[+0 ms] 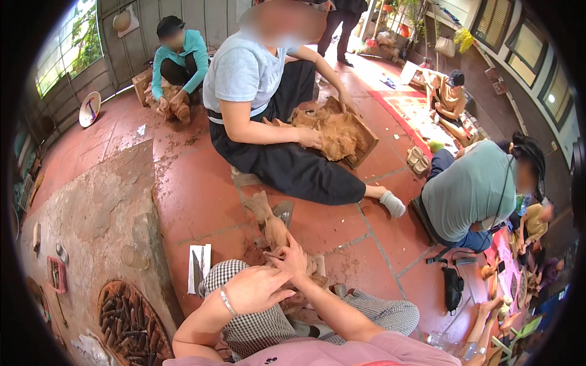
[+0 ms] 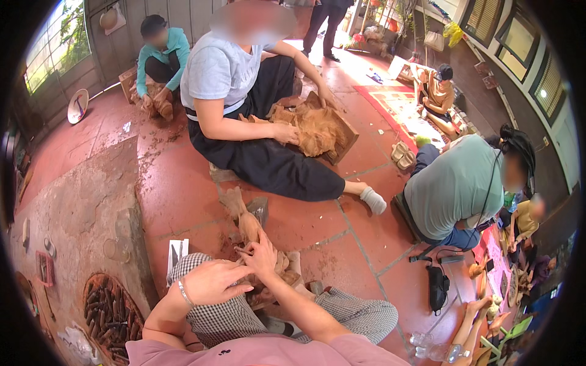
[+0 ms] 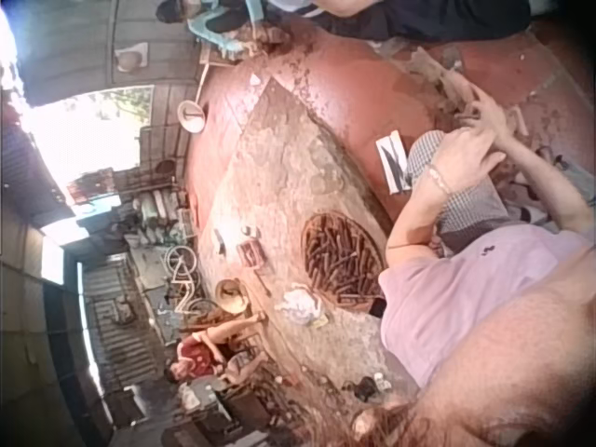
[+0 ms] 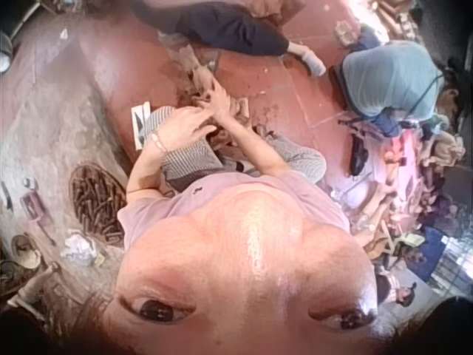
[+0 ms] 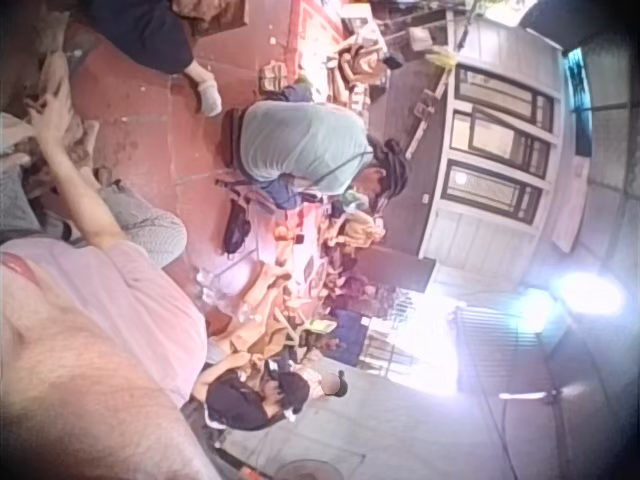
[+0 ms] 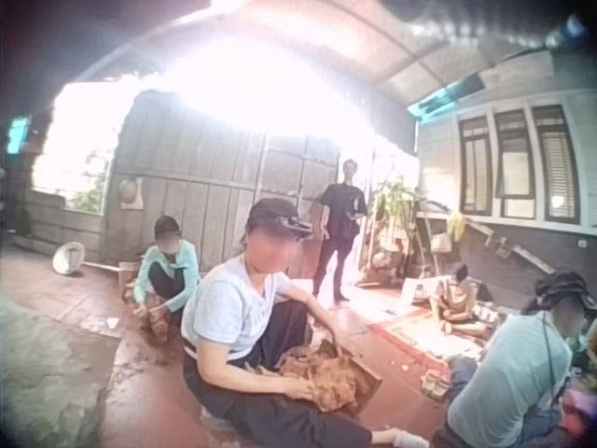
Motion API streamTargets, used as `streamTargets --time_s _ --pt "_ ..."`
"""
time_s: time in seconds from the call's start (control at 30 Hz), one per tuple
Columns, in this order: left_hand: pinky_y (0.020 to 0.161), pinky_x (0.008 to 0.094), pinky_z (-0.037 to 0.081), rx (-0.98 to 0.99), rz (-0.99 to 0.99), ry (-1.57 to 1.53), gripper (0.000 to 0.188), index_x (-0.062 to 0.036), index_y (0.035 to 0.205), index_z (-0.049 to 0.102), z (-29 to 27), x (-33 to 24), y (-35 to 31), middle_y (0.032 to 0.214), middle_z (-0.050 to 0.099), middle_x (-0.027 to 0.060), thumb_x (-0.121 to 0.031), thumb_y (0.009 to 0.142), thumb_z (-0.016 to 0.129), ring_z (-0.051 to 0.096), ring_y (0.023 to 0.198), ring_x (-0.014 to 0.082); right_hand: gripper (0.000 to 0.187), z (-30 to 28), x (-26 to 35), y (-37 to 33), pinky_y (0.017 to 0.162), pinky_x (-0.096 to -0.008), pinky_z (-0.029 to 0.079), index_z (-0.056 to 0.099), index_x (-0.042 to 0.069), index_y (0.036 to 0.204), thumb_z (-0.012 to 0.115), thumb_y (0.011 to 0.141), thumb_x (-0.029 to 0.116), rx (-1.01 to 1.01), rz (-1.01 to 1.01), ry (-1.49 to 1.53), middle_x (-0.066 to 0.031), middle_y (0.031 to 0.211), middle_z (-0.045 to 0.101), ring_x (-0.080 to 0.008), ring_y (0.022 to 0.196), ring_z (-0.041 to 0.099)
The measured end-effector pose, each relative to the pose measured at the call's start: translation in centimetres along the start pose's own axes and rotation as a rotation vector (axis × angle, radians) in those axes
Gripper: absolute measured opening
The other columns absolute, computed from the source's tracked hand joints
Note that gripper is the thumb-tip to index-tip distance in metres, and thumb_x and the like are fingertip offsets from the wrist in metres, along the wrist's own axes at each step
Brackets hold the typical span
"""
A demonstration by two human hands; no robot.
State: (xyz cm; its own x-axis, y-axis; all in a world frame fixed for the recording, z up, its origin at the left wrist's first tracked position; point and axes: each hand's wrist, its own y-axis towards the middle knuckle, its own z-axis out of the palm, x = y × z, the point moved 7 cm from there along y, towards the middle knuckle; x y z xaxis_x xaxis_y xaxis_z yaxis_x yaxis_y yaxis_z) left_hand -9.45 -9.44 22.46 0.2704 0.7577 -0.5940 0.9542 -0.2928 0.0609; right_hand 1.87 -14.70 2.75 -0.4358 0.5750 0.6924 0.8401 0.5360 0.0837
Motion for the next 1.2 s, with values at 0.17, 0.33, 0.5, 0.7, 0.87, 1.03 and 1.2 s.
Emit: streamTargets --time_s 0.17,0.33,0.5,0.7,0.87,1.03,1.2 --pt "0.066 0.0446 0.051 -0.067 0.031 0.011 0.035 -0.0061 0.112 0.060 0.2 0.2 -0.2 0.079 0.064 0.0177 -0.030 0.088 0.066 0.063 0.075 0.0361 0.026 0.6 -0.7 -0.8 0.102 -0.0462 0.038 0.070 0.010 0.074 0.079 0.072 0.034 0.024 0.017 0.042 -0.0163 0.149 0.039 -0.0351 0.130 0.044" --pt "0.064 0.0436 0.051 -0.016 0.017 0.007 0.035 -0.0045 0.114 0.059 -0.2 -0.5 -0.3 0.079 0.063 0.0174 -0.029 0.089 0.064 0.064 0.074 0.0345 0.022 -0.1 0.0 -0.5 0.102 -0.0460 0.038 0.068 0.011 0.077 0.078 0.072 0.029 -0.008 -0.028 0.029 -0.0157 0.148 0.040 -0.0351 0.129 0.044" --pt "0.064 0.0439 0.051 -0.032 0.026 0.013 0.037 -0.0041 0.116 0.058 -0.1 -0.1 0.0 0.078 0.063 0.0169 -0.030 0.090 0.064 0.063 0.073 0.0343 0.022 -0.1 0.1 -0.3 0.098 -0.0463 0.040 0.067 0.011 0.075 0.079 0.071 0.029 -0.023 -0.034 -0.043 -0.0161 0.146 0.043 -0.0347 0.126 0.047" --pt "0.064 0.0439 0.051 -0.029 0.012 0.006 0.037 -0.0042 0.116 0.058 0.0 0.0 0.0 0.078 0.063 0.0169 -0.030 0.089 0.065 0.063 0.074 0.0340 0.020 0.3 -0.4 -0.2 0.095 -0.0459 0.042 0.068 0.012 0.080 0.077 0.070 0.027 -0.015 -0.055 -0.037 -0.0129 0.149 0.041 -0.0354 0.124 0.047" --pt "0.065 0.0437 0.051 -0.030 0.002 0.001 0.037 -0.0044 0.115 0.059 -0.1 -0.1 -0.1 0.079 0.064 0.0166 -0.030 0.089 0.065 0.063 0.074 0.0339 0.020 0.4 -0.5 -0.4 0.094 -0.0457 0.042 0.067 0.012 0.079 0.077 0.069 0.026 -0.036 -0.075 -0.034 -0.0128 0.148 0.041 -0.0353 0.123 0.048" --pt "0.066 0.0431 0.051 -0.046 0.018 0.008 0.037 -0.0043 0.114 0.060 -0.2 -0.2 -0.1 0.079 0.064 0.0163 -0.030 0.089 0.066 0.064 0.075 0.0337 0.021 -0.1 -0.2 -0.5 0.092 -0.0457 0.043 0.065 0.010 0.077 0.077 0.069 0.026 -0.043 -0.070 0.000 -0.0125 0.147 0.042 -0.0353 0.121 0.049" --pt "0.066 0.0425 0.051 -0.072 0.025 -0.002 0.037 -0.0040 0.114 0.060 -0.4 -0.2 0.0 0.080 0.064 0.0160 -0.029 0.088 0.067 0.063 0.075 0.0335 0.021 -0.2 0.2 -0.6 0.094 -0.0462 0.041 0.066 0.009 0.080 0.077 0.072 0.025 -0.022 -0.076 -0.007 -0.0158 0.146 0.042 -0.0372 0.122 0.048"
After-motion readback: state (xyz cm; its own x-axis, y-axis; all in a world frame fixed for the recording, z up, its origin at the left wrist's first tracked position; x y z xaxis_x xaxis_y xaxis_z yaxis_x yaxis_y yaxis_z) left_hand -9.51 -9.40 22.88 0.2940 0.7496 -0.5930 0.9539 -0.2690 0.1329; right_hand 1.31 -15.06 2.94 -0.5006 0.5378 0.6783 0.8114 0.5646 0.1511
